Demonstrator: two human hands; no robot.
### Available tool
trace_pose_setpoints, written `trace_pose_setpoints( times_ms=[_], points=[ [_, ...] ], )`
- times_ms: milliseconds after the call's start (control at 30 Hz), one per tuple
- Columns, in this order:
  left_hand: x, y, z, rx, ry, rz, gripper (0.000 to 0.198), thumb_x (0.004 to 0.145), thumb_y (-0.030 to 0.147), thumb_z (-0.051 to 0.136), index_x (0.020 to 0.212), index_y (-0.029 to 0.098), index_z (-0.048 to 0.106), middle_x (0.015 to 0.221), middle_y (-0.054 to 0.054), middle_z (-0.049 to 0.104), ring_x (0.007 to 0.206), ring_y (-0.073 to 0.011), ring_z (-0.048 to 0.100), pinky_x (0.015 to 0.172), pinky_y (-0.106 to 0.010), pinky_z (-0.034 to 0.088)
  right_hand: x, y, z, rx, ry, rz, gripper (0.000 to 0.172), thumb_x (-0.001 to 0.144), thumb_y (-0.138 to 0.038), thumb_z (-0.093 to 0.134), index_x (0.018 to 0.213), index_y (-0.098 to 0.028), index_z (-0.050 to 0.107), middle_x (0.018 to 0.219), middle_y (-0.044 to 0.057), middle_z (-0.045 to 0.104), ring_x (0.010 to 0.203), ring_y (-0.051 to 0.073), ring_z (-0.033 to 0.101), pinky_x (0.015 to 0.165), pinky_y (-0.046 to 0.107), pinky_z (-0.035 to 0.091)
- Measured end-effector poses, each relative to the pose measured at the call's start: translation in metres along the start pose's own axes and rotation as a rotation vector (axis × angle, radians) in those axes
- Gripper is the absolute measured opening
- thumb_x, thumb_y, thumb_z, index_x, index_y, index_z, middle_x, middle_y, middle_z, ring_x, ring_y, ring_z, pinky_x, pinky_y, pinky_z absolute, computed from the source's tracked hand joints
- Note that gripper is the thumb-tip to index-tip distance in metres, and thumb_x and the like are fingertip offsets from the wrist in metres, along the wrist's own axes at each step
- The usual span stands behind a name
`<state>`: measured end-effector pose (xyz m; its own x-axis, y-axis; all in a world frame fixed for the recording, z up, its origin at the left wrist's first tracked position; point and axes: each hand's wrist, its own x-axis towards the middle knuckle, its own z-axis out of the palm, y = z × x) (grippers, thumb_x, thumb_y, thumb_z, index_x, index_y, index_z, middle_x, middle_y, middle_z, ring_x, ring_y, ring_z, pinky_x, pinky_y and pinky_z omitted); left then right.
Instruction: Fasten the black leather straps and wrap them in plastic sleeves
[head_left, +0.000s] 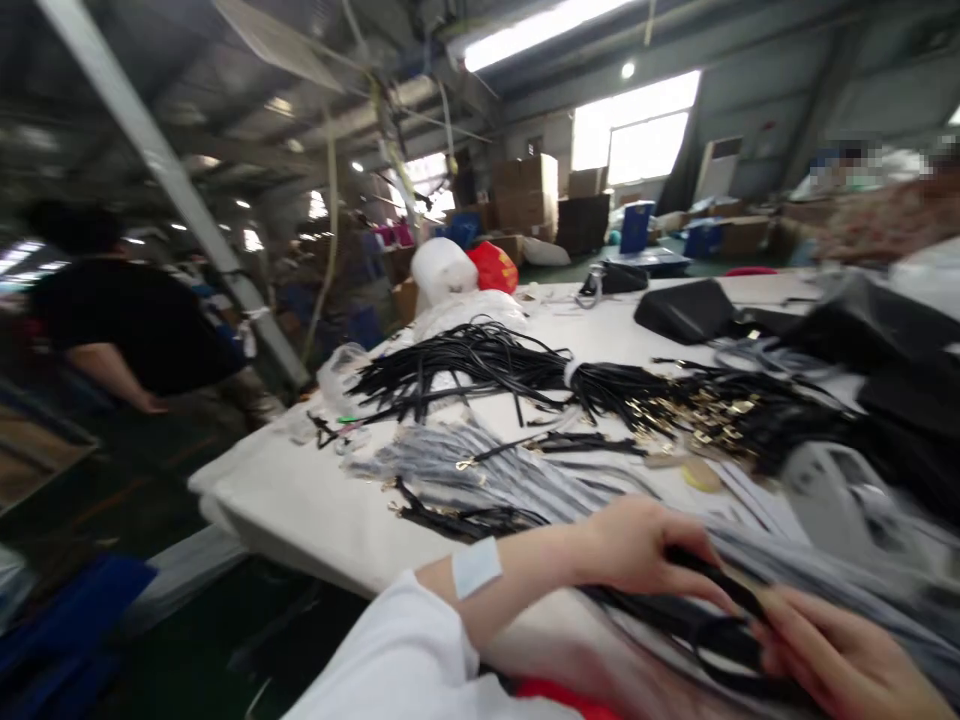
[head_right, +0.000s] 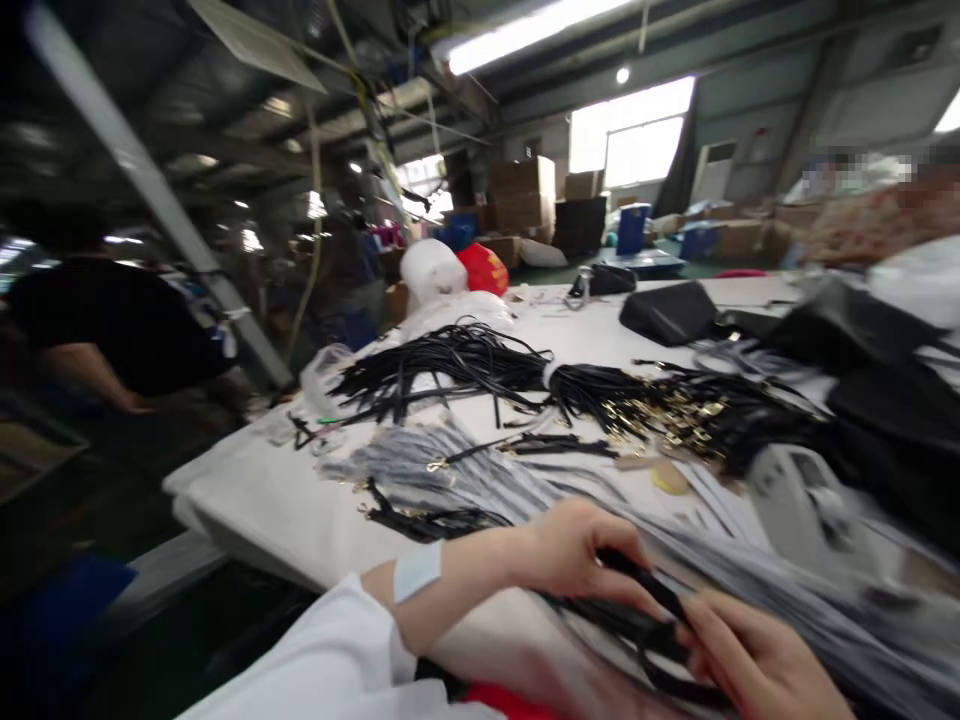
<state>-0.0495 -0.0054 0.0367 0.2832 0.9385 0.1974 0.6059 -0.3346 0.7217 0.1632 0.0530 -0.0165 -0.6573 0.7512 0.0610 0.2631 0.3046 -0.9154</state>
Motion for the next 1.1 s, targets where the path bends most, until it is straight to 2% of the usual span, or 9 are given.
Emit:
trace_pose_setpoints(
  times_ms=[33, 100, 367, 533, 667, 800, 900, 967, 1100],
  points=[
    [-0.001, -0.001, -0.002, 0.008, 0.005, 0.026, 0.031, 0.074, 0.043, 0.079, 0.089, 0.017, 0.072, 0.081, -0.002, 0.073, 0.073, -0.0121, 0.065, 0.064, -0.018, 0.046, -0.006, -0.004, -0.004, 0.003, -0.039, 0.041, 0.05, 0.093, -0.058, 0.049, 0.065, -0.019, 0.062, 0.053, 0.001, 0.057, 0.048, 0.013, 0.051, 0.044, 0.024, 0.039],
    [-0.001, -0.002, -0.003, 0.021, 0.025, 0.044, 0.031, 0.074, 0.043, 0.078, 0.088, 0.016, 0.071, 0.078, -0.002, 0.073, 0.069, -0.0119, 0.064, 0.062, -0.019, 0.043, -0.008, -0.012, -0.004, 0.02, -0.077, 0.053, 0.049, 0.09, -0.06, 0.051, 0.067, -0.018, 0.062, 0.053, 0.001, 0.059, 0.048, 0.013, 0.051, 0.046, 0.024, 0.038],
    [-0.005, 0.001, 0.007, 0.086, 0.1, 0.15, 0.021, 0.077, 0.036, 0.077, 0.079, 0.017, 0.068, 0.067, 0.0, 0.068, 0.059, -0.0108, 0.058, 0.056, -0.02, 0.037, -0.005, -0.026, 0.011, 0.112, 0.016, 0.033, 0.046, 0.09, -0.052, 0.052, 0.063, -0.017, 0.059, 0.051, -0.002, 0.055, 0.046, 0.01, 0.05, 0.046, 0.02, 0.037],
    [-0.003, -0.001, 0.008, 0.11, 0.076, 0.153, 0.015, 0.079, 0.029, 0.075, 0.079, 0.018, 0.065, 0.071, 0.0, 0.069, 0.062, -0.0122, 0.059, 0.059, -0.021, 0.039, -0.009, -0.025, 0.013, 0.141, 0.045, 0.022, 0.044, 0.091, -0.048, 0.053, 0.062, -0.016, 0.058, 0.048, -0.002, 0.053, 0.044, 0.009, 0.048, 0.044, 0.019, 0.036],
    [-0.005, -0.007, 0.019, 0.065, -0.008, 0.136, 0.012, 0.082, 0.028, 0.072, 0.076, 0.019, 0.065, 0.068, 0.001, 0.068, 0.061, -0.0119, 0.059, 0.058, -0.021, 0.039, -0.008, -0.025, 0.018, 0.172, -0.001, 0.03, 0.04, 0.09, -0.043, 0.057, 0.06, -0.015, 0.058, 0.048, -0.003, 0.054, 0.041, 0.008, 0.047, 0.04, 0.018, 0.032],
    [-0.008, -0.011, 0.026, 0.06, -0.016, 0.104, 0.017, 0.084, 0.029, 0.069, 0.071, 0.02, 0.062, 0.065, 0.003, 0.066, 0.059, -0.0115, 0.057, 0.057, -0.021, 0.039, -0.003, -0.026, 0.02, 0.101, -0.035, 0.0, 0.042, 0.091, -0.04, 0.055, 0.058, -0.015, 0.058, 0.049, -0.003, 0.055, 0.042, 0.007, 0.047, 0.041, 0.017, 0.031],
    [-0.015, -0.006, 0.009, 0.148, -0.086, 0.081, 0.016, 0.085, 0.032, 0.066, 0.075, 0.02, 0.063, 0.07, 0.002, 0.068, 0.064, -0.0127, 0.06, 0.058, -0.021, 0.039, -0.003, -0.032, 0.016, 0.015, -0.112, -0.051, 0.038, 0.091, -0.037, 0.055, 0.06, -0.015, 0.06, 0.052, -0.003, 0.056, 0.048, 0.008, 0.047, 0.045, 0.018, 0.032],
    [-0.022, -0.004, -0.014, 0.241, -0.104, 0.044, 0.013, 0.085, 0.035, 0.066, 0.083, 0.022, 0.065, 0.077, 0.001, 0.071, 0.069, -0.0141, 0.062, 0.061, -0.022, 0.04, -0.007, -0.038, 0.009, -0.078, -0.135, -0.107, 0.028, 0.086, -0.036, 0.062, 0.067, -0.015, 0.064, 0.057, -0.003, 0.057, 0.054, 0.009, 0.049, 0.05, 0.019, 0.034],
    [-0.044, -0.012, -0.068, 0.424, -0.027, -0.096, 0.02, 0.085, 0.041, 0.064, 0.089, 0.022, 0.067, 0.081, 0.001, 0.071, 0.071, -0.0144, 0.062, 0.064, -0.022, 0.04, -0.011, -0.03, -0.017, -0.357, -0.054, -0.146, 0.015, 0.077, -0.032, 0.073, 0.08, -0.017, 0.068, 0.07, -0.001, 0.065, 0.063, 0.013, 0.056, 0.059, 0.022, 0.04]
  ],
)
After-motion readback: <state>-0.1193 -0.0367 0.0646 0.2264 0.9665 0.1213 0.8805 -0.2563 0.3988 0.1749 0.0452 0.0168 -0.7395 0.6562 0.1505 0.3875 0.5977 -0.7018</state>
